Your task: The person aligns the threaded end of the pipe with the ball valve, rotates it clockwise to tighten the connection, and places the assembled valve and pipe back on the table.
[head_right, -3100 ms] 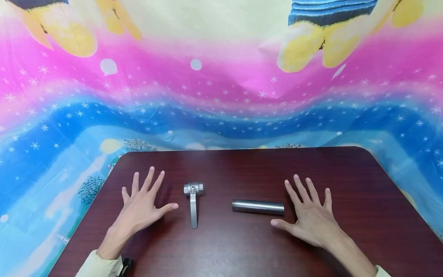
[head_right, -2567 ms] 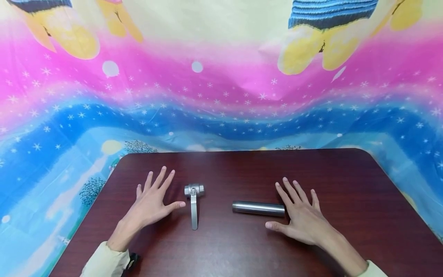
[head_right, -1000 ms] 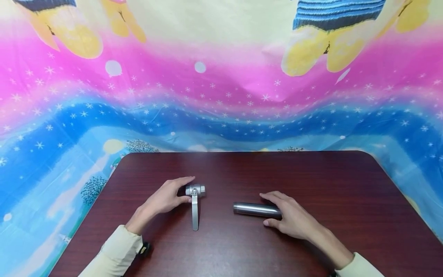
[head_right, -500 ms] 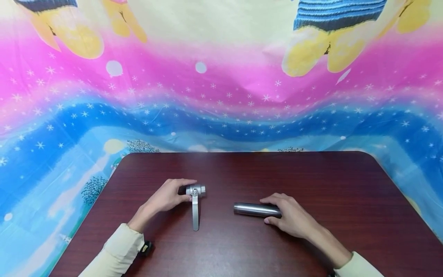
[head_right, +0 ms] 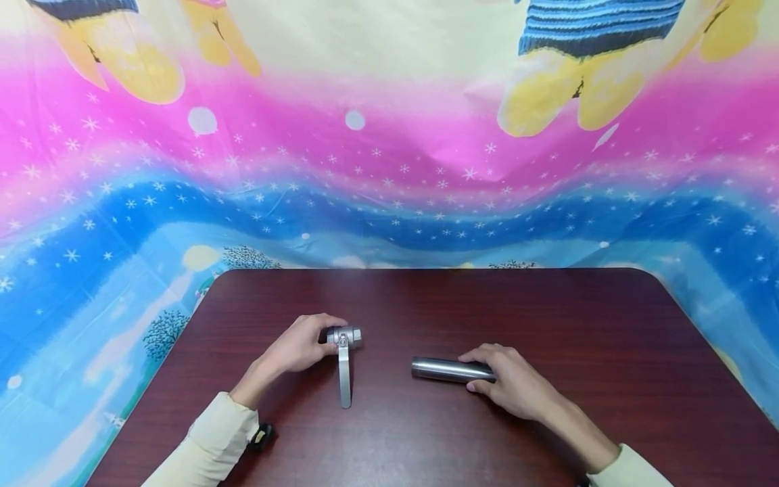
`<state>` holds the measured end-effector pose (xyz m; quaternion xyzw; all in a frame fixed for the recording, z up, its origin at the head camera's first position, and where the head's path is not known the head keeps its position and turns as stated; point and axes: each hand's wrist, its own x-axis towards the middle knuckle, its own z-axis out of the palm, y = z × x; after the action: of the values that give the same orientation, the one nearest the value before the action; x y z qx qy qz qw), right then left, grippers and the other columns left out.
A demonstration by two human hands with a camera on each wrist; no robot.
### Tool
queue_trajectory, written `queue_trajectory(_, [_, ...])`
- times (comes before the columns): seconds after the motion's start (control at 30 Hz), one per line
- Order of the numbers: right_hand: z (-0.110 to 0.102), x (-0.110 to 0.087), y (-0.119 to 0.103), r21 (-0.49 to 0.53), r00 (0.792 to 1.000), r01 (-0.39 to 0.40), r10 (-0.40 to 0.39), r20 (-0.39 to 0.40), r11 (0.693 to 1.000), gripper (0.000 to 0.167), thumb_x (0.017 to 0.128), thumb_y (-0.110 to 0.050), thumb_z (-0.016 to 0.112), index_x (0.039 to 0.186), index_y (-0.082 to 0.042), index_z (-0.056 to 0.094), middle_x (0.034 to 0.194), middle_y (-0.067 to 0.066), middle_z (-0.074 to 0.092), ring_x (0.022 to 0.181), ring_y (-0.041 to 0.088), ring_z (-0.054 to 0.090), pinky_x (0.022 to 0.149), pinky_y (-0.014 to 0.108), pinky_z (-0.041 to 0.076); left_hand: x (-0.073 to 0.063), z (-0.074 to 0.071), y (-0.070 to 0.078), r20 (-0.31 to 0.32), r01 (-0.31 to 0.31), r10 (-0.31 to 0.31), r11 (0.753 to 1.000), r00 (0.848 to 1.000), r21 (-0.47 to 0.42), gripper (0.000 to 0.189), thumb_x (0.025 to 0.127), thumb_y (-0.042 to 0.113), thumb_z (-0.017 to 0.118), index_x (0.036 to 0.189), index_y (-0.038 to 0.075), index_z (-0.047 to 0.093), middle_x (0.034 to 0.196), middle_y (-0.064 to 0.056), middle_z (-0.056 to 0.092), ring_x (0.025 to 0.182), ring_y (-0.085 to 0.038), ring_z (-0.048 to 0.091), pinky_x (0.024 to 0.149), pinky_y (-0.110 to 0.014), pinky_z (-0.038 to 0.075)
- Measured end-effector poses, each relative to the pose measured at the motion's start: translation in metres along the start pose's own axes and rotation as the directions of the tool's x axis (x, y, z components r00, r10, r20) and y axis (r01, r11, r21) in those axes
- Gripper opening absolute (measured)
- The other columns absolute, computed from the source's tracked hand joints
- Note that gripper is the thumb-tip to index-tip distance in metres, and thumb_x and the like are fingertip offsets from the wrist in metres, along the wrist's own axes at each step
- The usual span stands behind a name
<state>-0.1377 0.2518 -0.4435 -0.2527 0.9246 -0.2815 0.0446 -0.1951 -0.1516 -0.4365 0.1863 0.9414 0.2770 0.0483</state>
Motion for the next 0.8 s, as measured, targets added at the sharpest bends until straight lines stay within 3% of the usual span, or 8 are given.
queue_trajectory(0.37, [-0.006, -0.001, 0.000, 0.126, 0.998, -0.057, 0.053, 0.039, 0.990, 0.039, 0.100, -0.030, 0.076, 0.136, -0.015, 0.072, 0.120, 0.002, 0.075, 0.083, -0.001, 0.057, 0.070, 0.022, 0.050, -0.009, -0.004, 0.006, 0.001, 0.029, -0.029, 1.000, 1.000, 0.003, 0.034, 0.093, 0.004, 0.078, 0.126, 0.008, 0.075, 0.119, -0.007, 0.073, 0.097, -0.019, 0.062, 0.090, -0.038, 0.053])
queue_trajectory(0.63, [-0.010, -0.001, 0.003, 0.198, 0.997, -0.070, 0.077, -0.030, 0.978, 0.036, 0.104, -0.030, 0.072, 0.136, -0.013, 0.073, 0.126, 0.008, 0.076, 0.089, -0.001, 0.061, 0.074, 0.022, 0.052, -0.015, -0.005, 0.008, -0.028, 0.049, -0.052, 0.996, 0.998, -0.079, 0.032, 0.093, 0.003, 0.076, 0.124, 0.009, 0.074, 0.117, -0.006, 0.072, 0.093, -0.017, 0.058, 0.086, -0.035, 0.050])
queue_trajectory(0.8, [-0.010, 0.002, 0.004, 0.281, 0.994, -0.072, 0.090, -0.053, 0.957, 0.037, 0.104, -0.023, 0.071, 0.137, -0.007, 0.072, 0.113, 0.011, 0.076, 0.085, 0.005, 0.067, 0.070, 0.024, 0.054, -0.020, -0.009, 0.012, -0.059, 0.051, -0.059, 0.990, 0.996, -0.130, 0.035, 0.091, 0.001, 0.077, 0.124, 0.011, 0.074, 0.117, -0.006, 0.072, 0.093, -0.019, 0.060, 0.085, -0.035, 0.050])
